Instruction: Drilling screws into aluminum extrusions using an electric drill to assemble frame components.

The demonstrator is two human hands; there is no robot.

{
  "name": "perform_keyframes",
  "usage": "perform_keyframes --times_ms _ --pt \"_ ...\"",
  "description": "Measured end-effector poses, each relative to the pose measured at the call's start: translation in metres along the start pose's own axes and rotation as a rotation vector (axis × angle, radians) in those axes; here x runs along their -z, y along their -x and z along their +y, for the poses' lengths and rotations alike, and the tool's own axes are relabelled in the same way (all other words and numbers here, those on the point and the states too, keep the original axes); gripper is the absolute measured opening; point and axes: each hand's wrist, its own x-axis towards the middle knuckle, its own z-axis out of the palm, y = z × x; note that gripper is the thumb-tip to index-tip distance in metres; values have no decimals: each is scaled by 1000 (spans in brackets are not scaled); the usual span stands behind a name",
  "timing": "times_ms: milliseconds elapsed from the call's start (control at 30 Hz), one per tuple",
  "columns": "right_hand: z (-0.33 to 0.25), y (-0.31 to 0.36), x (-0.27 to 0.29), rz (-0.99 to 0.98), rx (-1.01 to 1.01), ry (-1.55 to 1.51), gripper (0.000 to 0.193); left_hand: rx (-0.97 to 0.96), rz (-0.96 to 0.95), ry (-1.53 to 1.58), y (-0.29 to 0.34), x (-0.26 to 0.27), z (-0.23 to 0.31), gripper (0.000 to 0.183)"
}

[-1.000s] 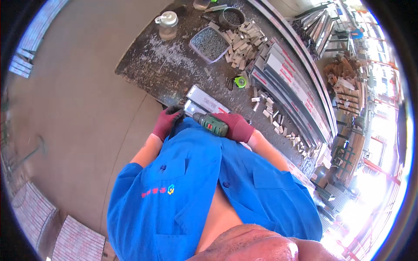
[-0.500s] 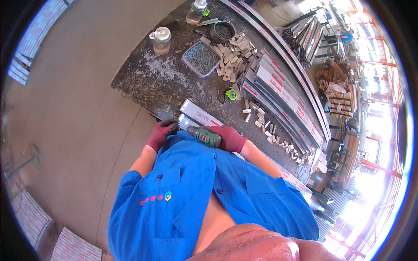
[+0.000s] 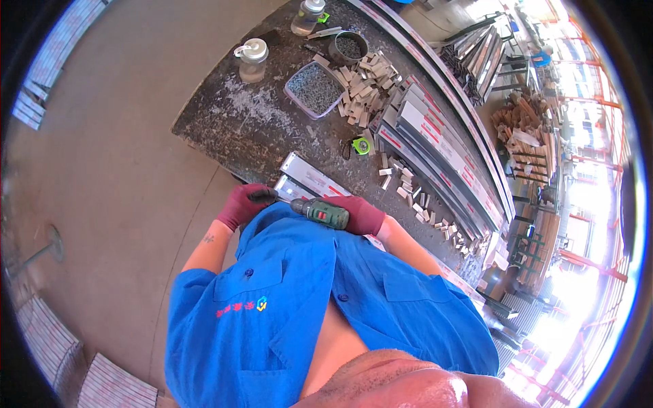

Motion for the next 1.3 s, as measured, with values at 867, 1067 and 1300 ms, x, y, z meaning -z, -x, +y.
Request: perform_keyframes --times_ms 867,1067,1300 --pt "0 -47 -10 -100 -288 221 64 250 60 -542 -11 -50 -46 52" --pt "5 -58 -16 -118 -288 229 59 202 7 -631 -27 -61 -56 49" --pt "14 -61 -26 -82 -237 264 59 228 -25 -684 -36 -65 -61 43"
